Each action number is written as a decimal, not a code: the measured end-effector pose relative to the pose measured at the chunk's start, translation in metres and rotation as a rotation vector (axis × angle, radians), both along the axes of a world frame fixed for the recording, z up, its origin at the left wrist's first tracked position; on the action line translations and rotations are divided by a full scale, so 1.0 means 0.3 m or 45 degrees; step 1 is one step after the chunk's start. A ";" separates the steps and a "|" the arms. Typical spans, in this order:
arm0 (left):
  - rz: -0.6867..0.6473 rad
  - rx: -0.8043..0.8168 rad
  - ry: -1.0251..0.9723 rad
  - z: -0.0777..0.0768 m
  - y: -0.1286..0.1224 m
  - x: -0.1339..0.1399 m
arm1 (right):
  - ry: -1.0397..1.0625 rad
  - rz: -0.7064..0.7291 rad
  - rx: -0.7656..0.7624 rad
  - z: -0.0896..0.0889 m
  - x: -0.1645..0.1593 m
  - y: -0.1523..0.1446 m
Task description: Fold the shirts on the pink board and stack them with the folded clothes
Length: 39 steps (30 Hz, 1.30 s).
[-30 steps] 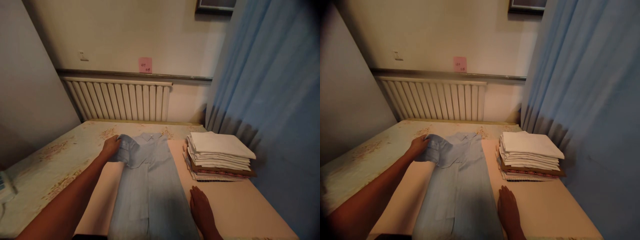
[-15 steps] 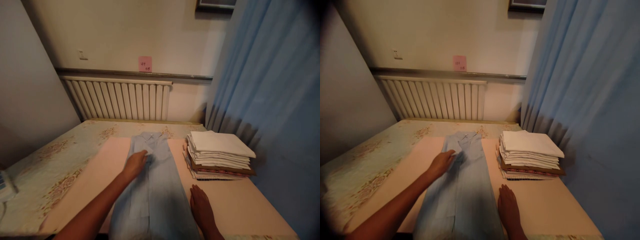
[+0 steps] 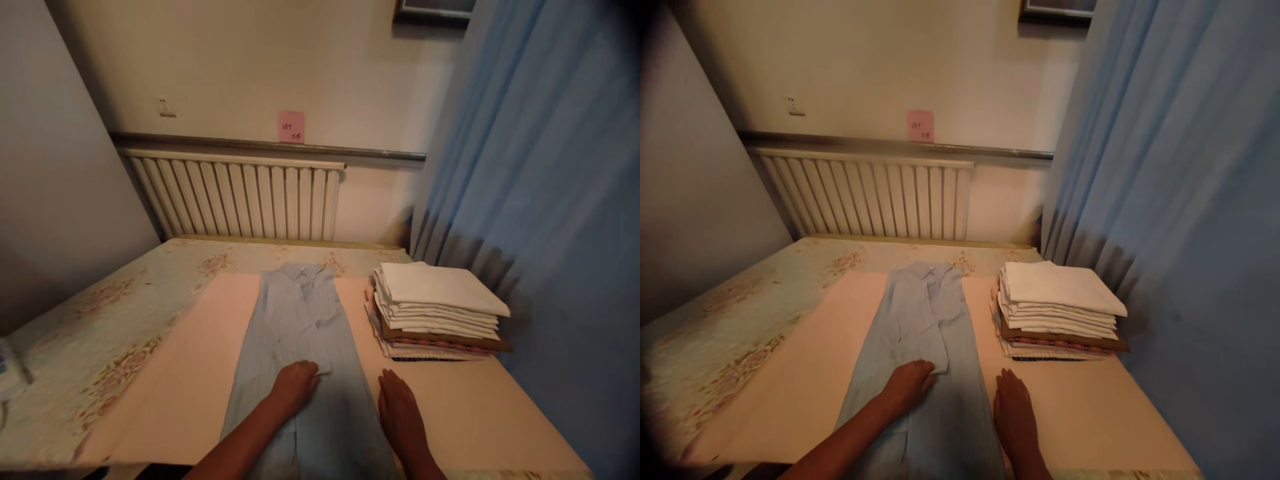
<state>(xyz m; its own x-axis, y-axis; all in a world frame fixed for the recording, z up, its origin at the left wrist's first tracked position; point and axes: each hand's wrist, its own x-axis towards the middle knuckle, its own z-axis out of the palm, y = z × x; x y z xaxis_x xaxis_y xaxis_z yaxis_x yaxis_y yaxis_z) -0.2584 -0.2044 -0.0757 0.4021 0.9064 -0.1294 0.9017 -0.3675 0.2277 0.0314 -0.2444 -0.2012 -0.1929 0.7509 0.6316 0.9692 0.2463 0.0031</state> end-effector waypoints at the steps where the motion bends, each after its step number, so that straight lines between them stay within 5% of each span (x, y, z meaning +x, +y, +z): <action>1: -0.007 -0.003 -0.013 0.004 -0.001 0.000 | -0.003 -0.002 -0.002 -0.001 0.000 0.000; 8: 0.181 0.334 -0.102 -0.011 0.109 -0.016 | -0.012 0.000 -0.001 0.000 -0.001 -0.001; 14: 0.300 0.434 0.063 -0.149 0.251 -0.031 | -0.009 -0.001 0.007 -0.010 0.004 0.000; 19: 0.273 0.474 0.120 -0.241 0.281 -0.048 | 0.007 -0.015 -0.053 -0.005 0.002 0.001; 39: 0.297 0.414 0.062 -0.245 0.186 -0.029 | 0.006 -0.001 -0.039 0.017 -0.005 -0.004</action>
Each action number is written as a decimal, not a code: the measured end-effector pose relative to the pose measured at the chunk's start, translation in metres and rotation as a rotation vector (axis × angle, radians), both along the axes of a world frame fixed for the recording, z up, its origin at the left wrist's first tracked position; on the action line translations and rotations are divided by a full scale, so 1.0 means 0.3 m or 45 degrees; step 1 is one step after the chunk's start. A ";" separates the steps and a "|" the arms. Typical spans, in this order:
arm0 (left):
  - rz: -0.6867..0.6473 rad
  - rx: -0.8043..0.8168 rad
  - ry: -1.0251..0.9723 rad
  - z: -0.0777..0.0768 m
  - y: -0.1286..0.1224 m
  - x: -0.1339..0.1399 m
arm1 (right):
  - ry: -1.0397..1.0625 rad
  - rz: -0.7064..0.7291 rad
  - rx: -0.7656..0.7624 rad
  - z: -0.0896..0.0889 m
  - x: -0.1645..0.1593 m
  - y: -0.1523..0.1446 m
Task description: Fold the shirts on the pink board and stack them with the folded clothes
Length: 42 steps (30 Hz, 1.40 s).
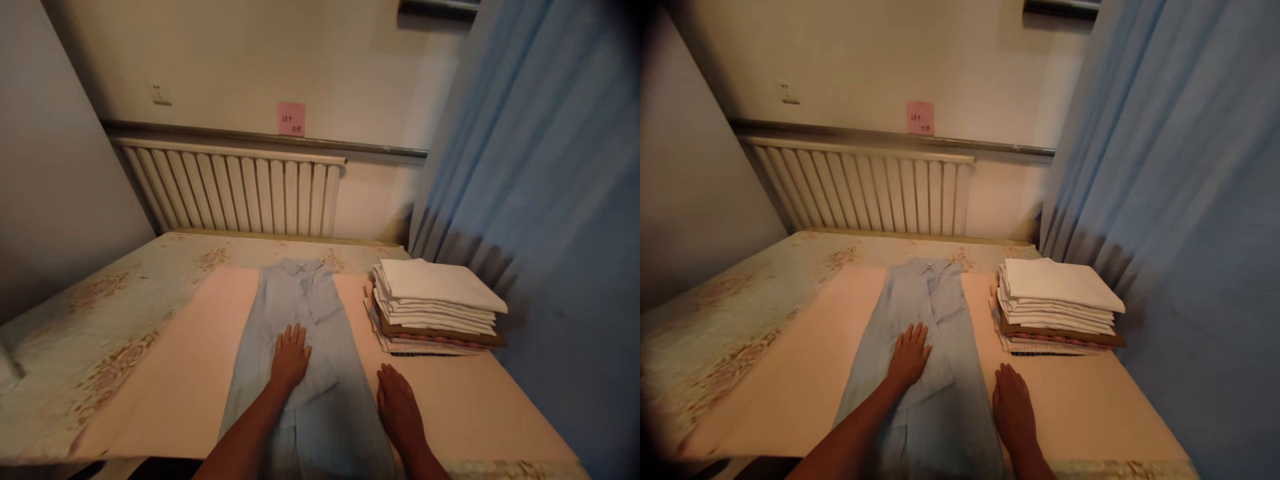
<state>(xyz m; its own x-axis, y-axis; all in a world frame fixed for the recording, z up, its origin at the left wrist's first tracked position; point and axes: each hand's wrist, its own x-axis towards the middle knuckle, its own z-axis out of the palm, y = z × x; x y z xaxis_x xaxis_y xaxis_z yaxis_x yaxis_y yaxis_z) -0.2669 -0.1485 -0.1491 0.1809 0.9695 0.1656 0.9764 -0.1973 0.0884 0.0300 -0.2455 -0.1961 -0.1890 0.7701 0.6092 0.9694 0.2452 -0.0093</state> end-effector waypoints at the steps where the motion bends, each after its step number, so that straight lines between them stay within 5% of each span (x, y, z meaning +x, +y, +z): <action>1: -0.005 -0.004 0.000 0.000 -0.012 0.000 | -0.002 0.001 0.011 -0.002 0.000 0.000; 10: -0.006 -0.037 0.050 0.001 -0.063 0.021 | 0.033 0.015 0.059 -0.008 -0.004 -0.001; 27: -0.077 0.007 0.006 0.001 0.074 0.088 | 0.097 -0.026 -0.056 0.041 -0.015 -0.011; 42: -0.118 0.010 0.035 0.003 -0.005 0.066 | 0.089 -0.011 -0.053 0.028 -0.010 -0.010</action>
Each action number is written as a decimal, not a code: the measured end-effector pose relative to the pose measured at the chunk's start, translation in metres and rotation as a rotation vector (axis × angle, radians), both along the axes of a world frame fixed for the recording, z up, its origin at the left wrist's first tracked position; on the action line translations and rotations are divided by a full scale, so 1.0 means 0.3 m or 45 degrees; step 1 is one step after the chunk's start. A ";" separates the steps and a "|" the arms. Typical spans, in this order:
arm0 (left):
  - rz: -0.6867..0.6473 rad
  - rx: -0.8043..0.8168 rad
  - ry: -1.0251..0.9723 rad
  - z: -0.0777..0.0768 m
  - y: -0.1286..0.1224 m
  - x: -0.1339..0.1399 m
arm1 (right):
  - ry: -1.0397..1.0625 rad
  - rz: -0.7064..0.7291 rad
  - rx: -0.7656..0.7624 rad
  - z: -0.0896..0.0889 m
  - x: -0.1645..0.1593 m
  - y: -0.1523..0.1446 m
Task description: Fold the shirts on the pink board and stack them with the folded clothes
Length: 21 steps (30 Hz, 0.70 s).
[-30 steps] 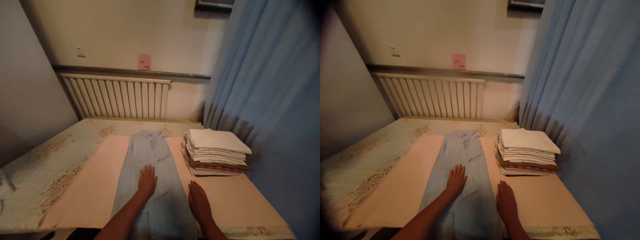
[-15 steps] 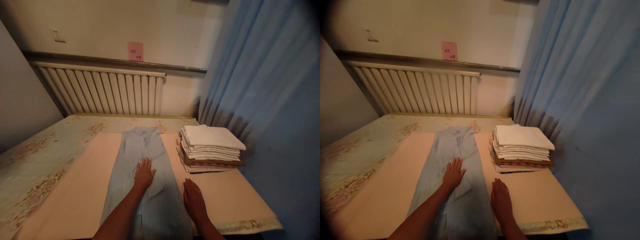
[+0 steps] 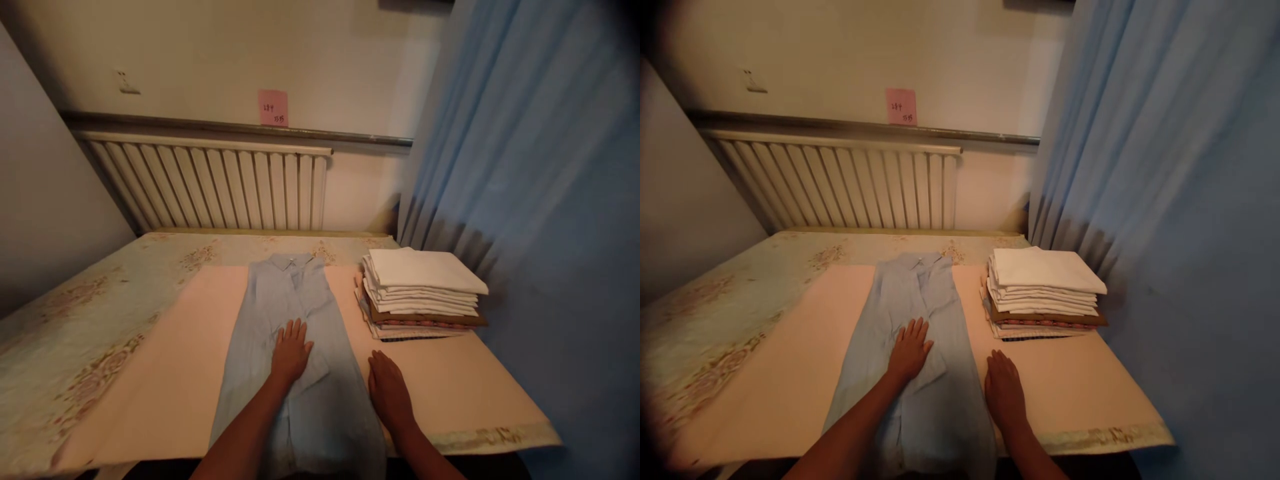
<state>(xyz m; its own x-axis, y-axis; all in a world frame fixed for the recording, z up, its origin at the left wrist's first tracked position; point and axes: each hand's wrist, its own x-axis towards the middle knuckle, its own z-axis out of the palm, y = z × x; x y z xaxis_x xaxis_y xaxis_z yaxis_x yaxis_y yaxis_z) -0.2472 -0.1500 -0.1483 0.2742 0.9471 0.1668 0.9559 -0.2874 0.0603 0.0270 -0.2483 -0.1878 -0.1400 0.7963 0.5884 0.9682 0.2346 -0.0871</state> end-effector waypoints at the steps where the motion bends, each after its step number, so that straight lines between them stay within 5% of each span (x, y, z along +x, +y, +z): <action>1: -0.002 -0.009 0.001 -0.001 -0.010 -0.003 | 0.000 0.000 0.002 -0.001 0.001 0.000; 21: -0.159 -0.118 -0.020 0.016 -0.302 -0.129 | 0.010 0.021 0.024 -0.005 0.004 -0.003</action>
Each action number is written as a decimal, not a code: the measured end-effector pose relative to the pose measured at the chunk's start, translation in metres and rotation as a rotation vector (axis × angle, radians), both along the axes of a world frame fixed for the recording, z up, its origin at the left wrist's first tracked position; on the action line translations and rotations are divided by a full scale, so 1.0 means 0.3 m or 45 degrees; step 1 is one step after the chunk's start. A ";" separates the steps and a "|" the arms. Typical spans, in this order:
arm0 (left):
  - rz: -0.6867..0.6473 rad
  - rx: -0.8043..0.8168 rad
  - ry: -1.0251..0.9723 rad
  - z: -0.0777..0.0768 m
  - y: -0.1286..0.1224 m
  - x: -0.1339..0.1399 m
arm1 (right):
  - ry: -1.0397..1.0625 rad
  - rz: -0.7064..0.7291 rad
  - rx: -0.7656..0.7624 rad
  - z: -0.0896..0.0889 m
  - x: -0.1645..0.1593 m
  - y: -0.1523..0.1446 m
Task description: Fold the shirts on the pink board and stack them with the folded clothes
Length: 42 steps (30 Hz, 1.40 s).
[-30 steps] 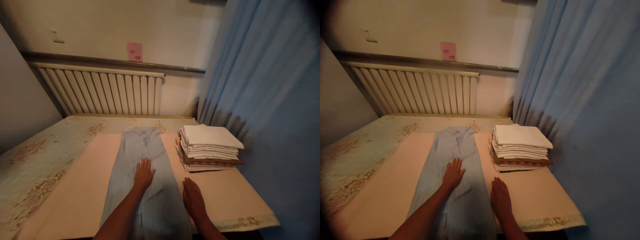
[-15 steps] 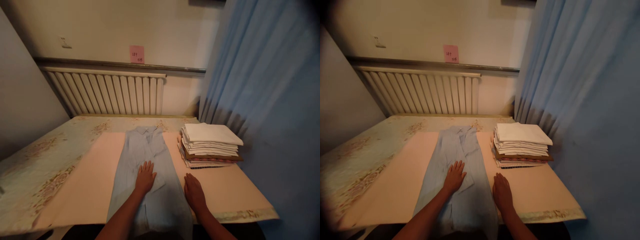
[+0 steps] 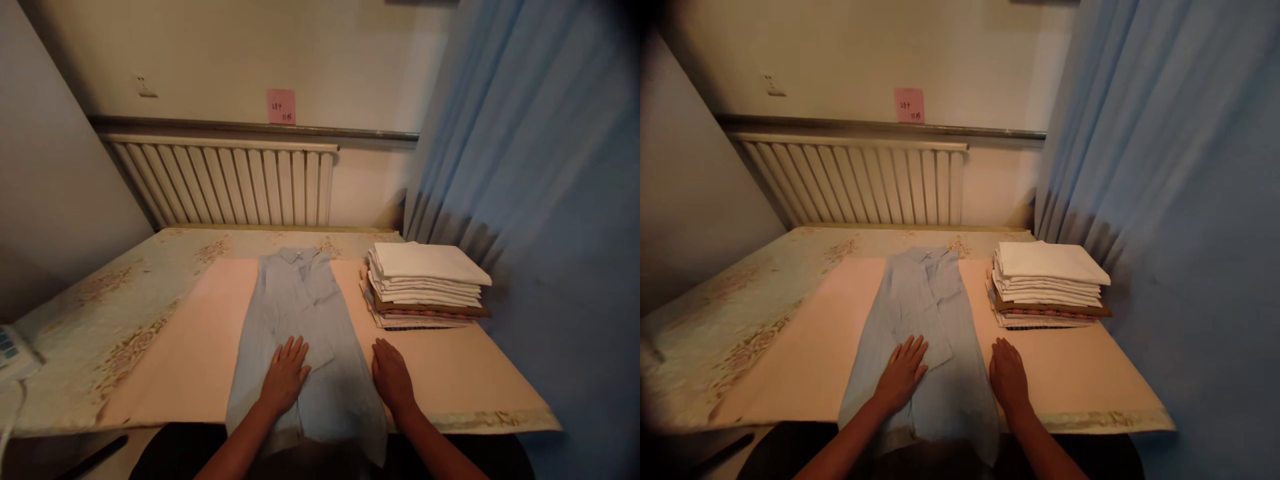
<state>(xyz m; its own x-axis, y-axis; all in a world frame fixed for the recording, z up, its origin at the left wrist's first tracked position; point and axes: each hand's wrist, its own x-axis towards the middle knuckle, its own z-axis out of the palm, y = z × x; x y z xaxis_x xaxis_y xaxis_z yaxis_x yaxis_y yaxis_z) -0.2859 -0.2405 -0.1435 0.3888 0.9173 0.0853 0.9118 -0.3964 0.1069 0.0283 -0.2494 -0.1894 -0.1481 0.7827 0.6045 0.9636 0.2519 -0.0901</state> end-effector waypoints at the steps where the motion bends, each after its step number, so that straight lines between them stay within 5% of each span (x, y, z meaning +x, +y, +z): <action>1: -0.009 0.010 -0.011 -0.005 -0.015 -0.010 | -0.004 0.001 -0.001 -0.002 0.001 0.001; 7: 0.016 0.104 -0.234 -0.070 -0.082 -0.090 | -0.024 -0.002 0.001 -0.007 0.003 0.001; 17: 0.671 0.356 -0.543 -0.119 -0.223 -0.354 | 0.046 0.013 -0.030 0.013 -0.002 -0.004; 30: 0.842 0.318 -0.665 -0.128 -0.352 -0.322 | 0.188 0.026 -0.094 0.013 0.000 -0.012; 35: 1.008 0.292 -0.835 -0.153 -0.387 -0.298 | 0.579 -0.011 -0.283 0.057 -0.031 -0.005; 42: 1.114 0.263 -1.017 -0.131 -0.395 -0.261 | 1.703 -0.135 -0.595 0.173 -0.117 0.057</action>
